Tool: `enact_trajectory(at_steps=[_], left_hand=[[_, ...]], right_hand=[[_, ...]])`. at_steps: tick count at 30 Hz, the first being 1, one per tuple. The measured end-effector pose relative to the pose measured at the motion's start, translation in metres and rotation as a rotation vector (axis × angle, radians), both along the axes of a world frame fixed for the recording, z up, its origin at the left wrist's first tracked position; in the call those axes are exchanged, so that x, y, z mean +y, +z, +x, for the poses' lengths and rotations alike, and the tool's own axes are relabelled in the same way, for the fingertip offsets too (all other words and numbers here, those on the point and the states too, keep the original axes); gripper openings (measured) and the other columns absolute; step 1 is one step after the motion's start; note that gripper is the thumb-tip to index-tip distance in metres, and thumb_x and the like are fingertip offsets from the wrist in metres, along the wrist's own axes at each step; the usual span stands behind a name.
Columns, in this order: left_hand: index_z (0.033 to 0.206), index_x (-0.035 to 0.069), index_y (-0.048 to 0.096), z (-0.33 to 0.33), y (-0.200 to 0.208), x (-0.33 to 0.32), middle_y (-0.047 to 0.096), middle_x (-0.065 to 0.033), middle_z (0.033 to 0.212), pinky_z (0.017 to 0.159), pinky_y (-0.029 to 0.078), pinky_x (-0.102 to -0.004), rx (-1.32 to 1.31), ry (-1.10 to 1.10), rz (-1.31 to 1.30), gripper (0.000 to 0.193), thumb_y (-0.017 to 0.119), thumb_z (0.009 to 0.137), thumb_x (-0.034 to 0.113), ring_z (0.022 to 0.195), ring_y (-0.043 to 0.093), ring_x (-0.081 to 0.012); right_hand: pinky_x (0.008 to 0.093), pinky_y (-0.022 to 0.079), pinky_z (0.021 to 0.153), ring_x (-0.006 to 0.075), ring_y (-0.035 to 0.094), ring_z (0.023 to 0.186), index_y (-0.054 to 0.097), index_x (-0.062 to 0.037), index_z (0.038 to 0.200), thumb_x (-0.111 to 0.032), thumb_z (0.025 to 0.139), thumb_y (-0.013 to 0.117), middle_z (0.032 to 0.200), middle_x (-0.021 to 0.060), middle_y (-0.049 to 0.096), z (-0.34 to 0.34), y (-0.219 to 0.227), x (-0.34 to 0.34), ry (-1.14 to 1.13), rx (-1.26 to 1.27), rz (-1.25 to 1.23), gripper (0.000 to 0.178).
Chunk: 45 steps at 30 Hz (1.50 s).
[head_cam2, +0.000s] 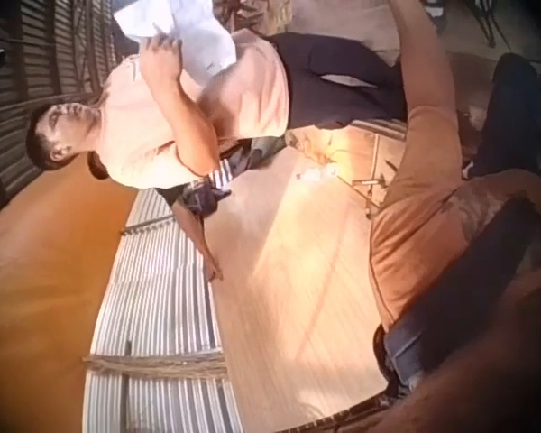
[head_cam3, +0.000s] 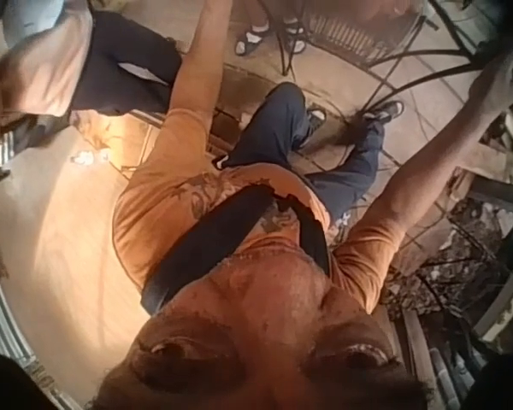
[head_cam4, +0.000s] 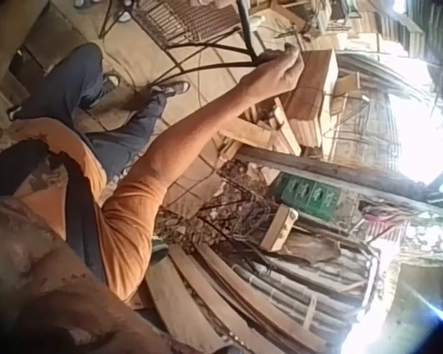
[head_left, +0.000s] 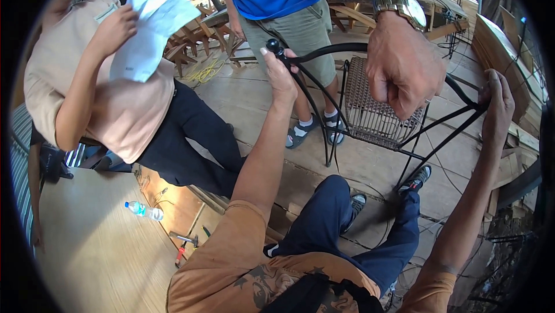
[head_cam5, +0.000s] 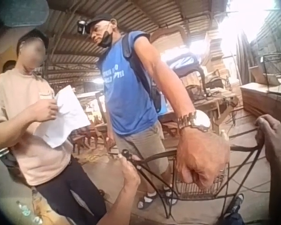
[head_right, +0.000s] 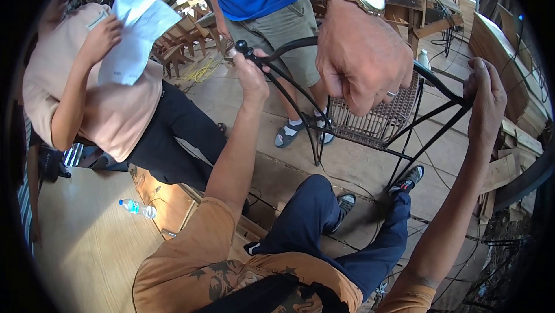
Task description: The person positions a metal chair frame, then weaves wicker strips through the frame by hand.
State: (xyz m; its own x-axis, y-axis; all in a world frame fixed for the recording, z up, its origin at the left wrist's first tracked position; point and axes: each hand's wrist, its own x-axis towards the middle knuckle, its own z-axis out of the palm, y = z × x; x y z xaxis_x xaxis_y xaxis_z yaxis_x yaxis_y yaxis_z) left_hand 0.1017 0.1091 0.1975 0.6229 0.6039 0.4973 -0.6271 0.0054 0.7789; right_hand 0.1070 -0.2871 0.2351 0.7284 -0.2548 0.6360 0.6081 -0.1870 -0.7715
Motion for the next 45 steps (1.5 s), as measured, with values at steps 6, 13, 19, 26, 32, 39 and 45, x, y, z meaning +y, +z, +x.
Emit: enact_trajectory(at_steps=[6, 13, 19, 26, 32, 39, 45], left_hand=[[0.070, 0.007, 0.047, 0.006, -0.003, -0.001, 0.044, -0.0006, 0.056, 0.042, 0.031, -0.0203, -0.064, -0.042, -0.034, 0.061, 0.020, 0.088, 0.059, 0.045, 0.037, -0.0090], [0.074, 0.008, 0.047, 0.001, -0.005, 0.007, 0.049, -0.0026, 0.060, 0.038, 0.031, -0.0219, -0.041, -0.111, -0.020, 0.059, 0.022, 0.087, 0.060, 0.045, 0.039, -0.0100], [0.083, 0.011, 0.046, 0.002, -0.002, 0.018, 0.052, -0.0025, 0.069, 0.040, 0.030, -0.0210, 0.000, -0.064, -0.037, 0.045, 0.030, 0.086, 0.054, 0.051, 0.041, -0.0100], [0.075, 0.007, 0.045, -0.001, 0.010, -0.009, 0.050, -0.0049, 0.065, 0.038, 0.029, -0.0226, -0.011, -0.035, -0.094, 0.046, 0.032, 0.084, 0.049, 0.047, 0.040, -0.0120], [0.073, 0.007, 0.046, -0.003, 0.007, 0.001, 0.050, -0.0037, 0.065, 0.040, 0.028, -0.0231, -0.008, -0.057, -0.092, 0.046, 0.033, 0.082, 0.050, 0.049, 0.040, -0.0126], [0.085, 0.009, 0.043, -0.005, 0.003, 0.006, 0.051, -0.0044, 0.070, 0.042, 0.031, -0.0241, -0.007, -0.090, 0.005, 0.051, 0.032, 0.083, 0.059, 0.055, 0.043, -0.0142], [0.084, 0.004, 0.047, -0.009, -0.033, -0.010, 0.050, -0.0074, 0.081, 0.059, 0.041, -0.0278, -0.049, -0.054, 0.031, 0.055, 0.025, 0.089, 0.055, 0.067, 0.046, -0.0155]], right_hand=[[0.0190, 0.024, 0.049, 0.0036, 0.033, 0.053, 0.059, -0.0040, 0.092, -0.031, 0.090, 0.047, 0.059, -0.0048, 0.038, 0.002, -0.002, -0.004, 0.010, -0.006, 0.038, 0.030], [0.0203, 0.026, 0.050, 0.0056, 0.035, 0.054, 0.059, -0.0049, 0.087, -0.039, 0.090, 0.045, 0.059, -0.0032, 0.040, -0.008, 0.000, 0.000, 0.005, 0.025, 0.107, 0.037], [0.0218, 0.029, 0.050, 0.0064, 0.038, 0.053, 0.060, -0.0026, 0.086, -0.035, 0.091, 0.041, 0.059, -0.0022, 0.043, -0.007, 0.005, 0.001, 0.021, -0.019, 0.037, 0.038], [0.0201, 0.027, 0.052, 0.0052, 0.037, 0.056, 0.058, -0.0024, 0.093, -0.034, 0.090, 0.044, 0.059, -0.0042, 0.038, -0.009, 0.002, -0.002, 0.057, 0.015, 0.116, 0.035], [0.0211, 0.029, 0.039, 0.0072, 0.037, 0.041, 0.054, -0.0010, 0.077, -0.022, 0.089, 0.046, 0.050, -0.0016, 0.041, -0.019, 0.010, 0.006, 0.126, -0.038, 0.247, 0.026], [0.0210, 0.030, 0.039, 0.0072, 0.038, 0.042, 0.055, -0.0028, 0.076, -0.023, 0.088, 0.047, 0.050, -0.0015, 0.040, -0.023, 0.012, 0.009, 0.060, -0.031, 0.226, 0.025], [0.0206, 0.031, 0.040, 0.0073, 0.039, 0.042, 0.055, -0.0030, 0.076, -0.023, 0.088, 0.046, 0.050, -0.0015, 0.041, -0.022, 0.009, 0.008, 0.049, -0.050, 0.212, 0.025]])
